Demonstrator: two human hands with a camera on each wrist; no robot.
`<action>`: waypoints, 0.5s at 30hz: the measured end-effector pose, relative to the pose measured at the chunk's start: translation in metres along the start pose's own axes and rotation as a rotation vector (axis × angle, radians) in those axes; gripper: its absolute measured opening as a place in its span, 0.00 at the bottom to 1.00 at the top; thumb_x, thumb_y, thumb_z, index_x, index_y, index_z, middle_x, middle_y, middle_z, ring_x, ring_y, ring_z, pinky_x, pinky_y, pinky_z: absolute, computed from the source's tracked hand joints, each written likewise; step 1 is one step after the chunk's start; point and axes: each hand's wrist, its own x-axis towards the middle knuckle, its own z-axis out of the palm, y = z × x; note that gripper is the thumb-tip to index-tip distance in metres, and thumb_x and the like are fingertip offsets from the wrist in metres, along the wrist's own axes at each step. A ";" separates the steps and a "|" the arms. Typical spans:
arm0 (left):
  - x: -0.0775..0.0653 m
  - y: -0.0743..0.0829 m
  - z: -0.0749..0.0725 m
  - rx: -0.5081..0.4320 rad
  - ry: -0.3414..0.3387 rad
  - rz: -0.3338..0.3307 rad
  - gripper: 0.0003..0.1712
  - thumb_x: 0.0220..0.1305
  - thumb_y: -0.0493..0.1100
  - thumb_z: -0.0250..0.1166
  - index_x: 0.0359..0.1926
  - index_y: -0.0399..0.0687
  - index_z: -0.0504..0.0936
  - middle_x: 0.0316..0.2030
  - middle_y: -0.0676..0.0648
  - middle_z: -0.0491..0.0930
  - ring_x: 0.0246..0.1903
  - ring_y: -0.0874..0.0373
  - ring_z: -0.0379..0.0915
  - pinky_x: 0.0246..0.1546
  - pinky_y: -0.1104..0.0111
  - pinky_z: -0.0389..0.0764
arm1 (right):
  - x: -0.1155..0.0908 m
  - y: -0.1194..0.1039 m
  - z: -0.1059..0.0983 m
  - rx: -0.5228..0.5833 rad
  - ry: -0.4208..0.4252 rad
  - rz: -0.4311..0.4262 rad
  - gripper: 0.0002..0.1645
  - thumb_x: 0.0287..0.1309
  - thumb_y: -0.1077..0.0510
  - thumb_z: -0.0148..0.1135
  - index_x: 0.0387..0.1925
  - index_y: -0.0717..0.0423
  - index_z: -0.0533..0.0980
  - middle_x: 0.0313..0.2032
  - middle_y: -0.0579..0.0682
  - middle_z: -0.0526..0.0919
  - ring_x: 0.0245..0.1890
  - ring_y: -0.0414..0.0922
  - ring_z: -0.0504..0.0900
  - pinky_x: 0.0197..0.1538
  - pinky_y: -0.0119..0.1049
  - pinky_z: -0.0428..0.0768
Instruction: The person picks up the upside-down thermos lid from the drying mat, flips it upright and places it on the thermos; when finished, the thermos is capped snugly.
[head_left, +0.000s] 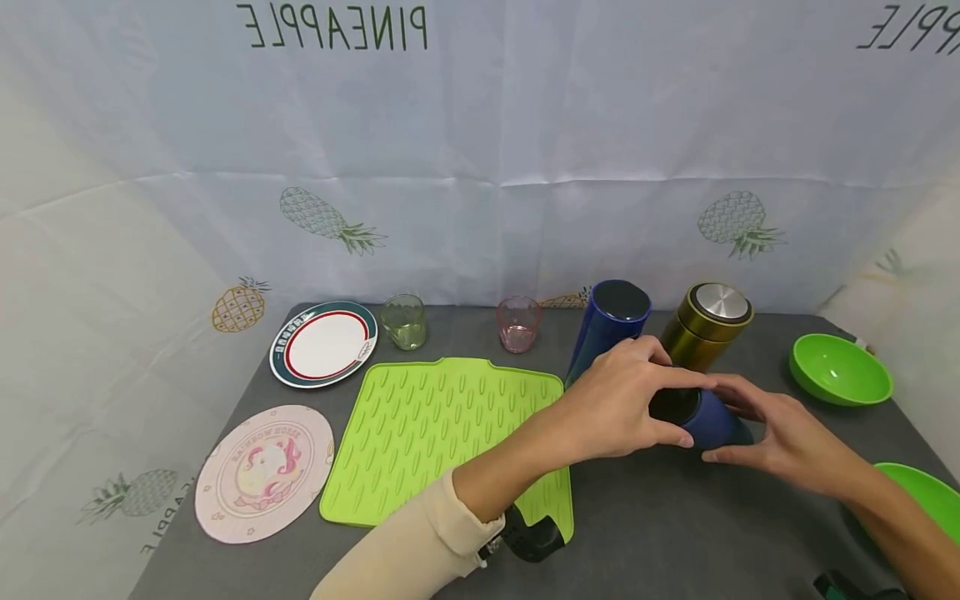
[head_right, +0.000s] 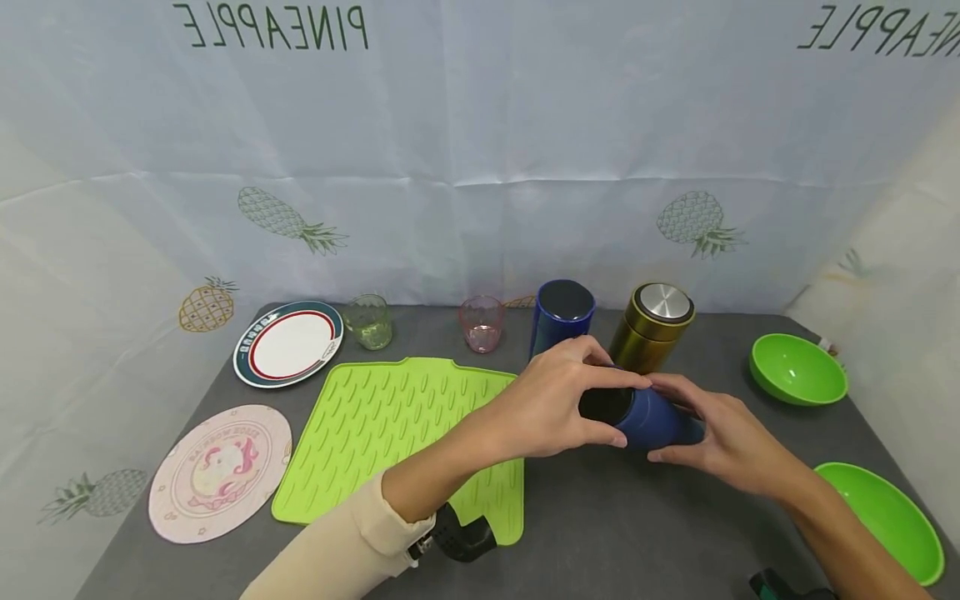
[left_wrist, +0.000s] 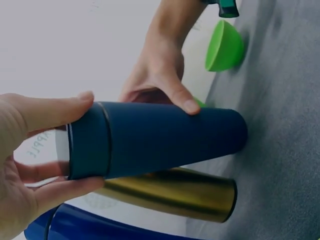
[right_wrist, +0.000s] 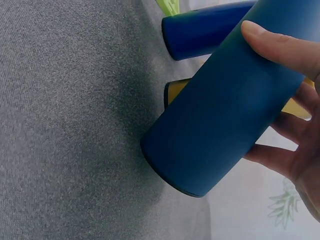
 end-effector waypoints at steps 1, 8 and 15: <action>0.000 -0.001 -0.001 0.007 -0.009 0.014 0.35 0.57 0.61 0.76 0.67 0.71 0.78 0.51 0.55 0.76 0.47 0.68 0.67 0.41 0.84 0.64 | 0.000 0.000 0.000 0.001 0.002 -0.003 0.56 0.33 0.64 0.86 0.68 0.54 0.69 0.62 0.24 0.74 0.59 0.18 0.74 0.56 0.10 0.72; 0.000 -0.008 -0.004 0.006 -0.060 0.136 0.31 0.58 0.58 0.76 0.64 0.72 0.81 0.56 0.54 0.75 0.56 0.65 0.68 0.51 0.81 0.70 | -0.001 -0.002 0.001 -0.018 0.009 -0.008 0.56 0.32 0.62 0.87 0.67 0.54 0.70 0.61 0.23 0.74 0.59 0.16 0.74 0.57 0.09 0.71; 0.001 -0.012 -0.005 0.073 -0.081 0.260 0.30 0.57 0.58 0.76 0.62 0.73 0.82 0.58 0.53 0.75 0.58 0.63 0.68 0.57 0.80 0.70 | -0.003 -0.004 0.002 -0.052 0.020 -0.007 0.55 0.31 0.60 0.88 0.66 0.52 0.71 0.57 0.25 0.78 0.56 0.18 0.77 0.55 0.09 0.72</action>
